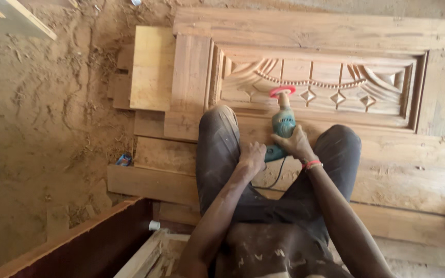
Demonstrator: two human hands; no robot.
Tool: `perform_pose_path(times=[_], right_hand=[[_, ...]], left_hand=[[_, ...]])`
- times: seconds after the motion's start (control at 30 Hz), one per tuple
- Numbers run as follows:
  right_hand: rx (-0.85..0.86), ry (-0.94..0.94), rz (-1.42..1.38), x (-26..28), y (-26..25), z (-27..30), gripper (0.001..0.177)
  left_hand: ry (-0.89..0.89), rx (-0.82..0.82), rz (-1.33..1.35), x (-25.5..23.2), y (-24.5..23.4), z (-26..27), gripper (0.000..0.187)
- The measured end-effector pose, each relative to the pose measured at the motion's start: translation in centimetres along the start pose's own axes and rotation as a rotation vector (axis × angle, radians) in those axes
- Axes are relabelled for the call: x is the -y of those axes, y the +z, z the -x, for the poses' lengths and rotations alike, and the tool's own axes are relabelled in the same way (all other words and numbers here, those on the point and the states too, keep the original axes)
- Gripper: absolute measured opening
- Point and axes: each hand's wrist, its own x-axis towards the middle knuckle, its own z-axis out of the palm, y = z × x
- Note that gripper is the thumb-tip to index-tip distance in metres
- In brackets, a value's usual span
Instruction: The person sands the carved patterns on a wooden door using a power sander.
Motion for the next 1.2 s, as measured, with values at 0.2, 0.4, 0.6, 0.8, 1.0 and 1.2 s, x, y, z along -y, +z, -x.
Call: perform_pose_path(times=[0.2,0.4,0.6,0.8,1.0,1.2], right_hand=[[0.064,-0.105,0.022,0.6,0.8,-2.4,0.084],[0.158,-0.31,0.11,2.3,1.5,-7.2,0.089],[0.205,-0.262,0.071,1.8,-0.3,-5.4,0.089],[0.249,-0.248,0.118,0.9,-0.7,-3.3,0.092],[0.134,-0.207,0.043,3.4,2.6,-6.1,0.092],[0.042,-0.265,0.032,7.9,3.1,-9.9,0.091]], left_hand=[[-0.18,0.13,0.071,-0.5,-3.3,1.4,0.043],[-0.22,-0.092,0.138,-0.1,-3.9,1.8,0.052],[-0.245,-0.022,0.141,-1.5,-3.6,1.9,0.058],[-0.225,0.008,0.124,-3.5,-1.9,3.4,0.067],[-0.204,-0.125,0.157,2.7,-4.8,1.4,0.037],[-0.225,-0.126,0.189,6.0,-9.1,-1.7,0.022]])
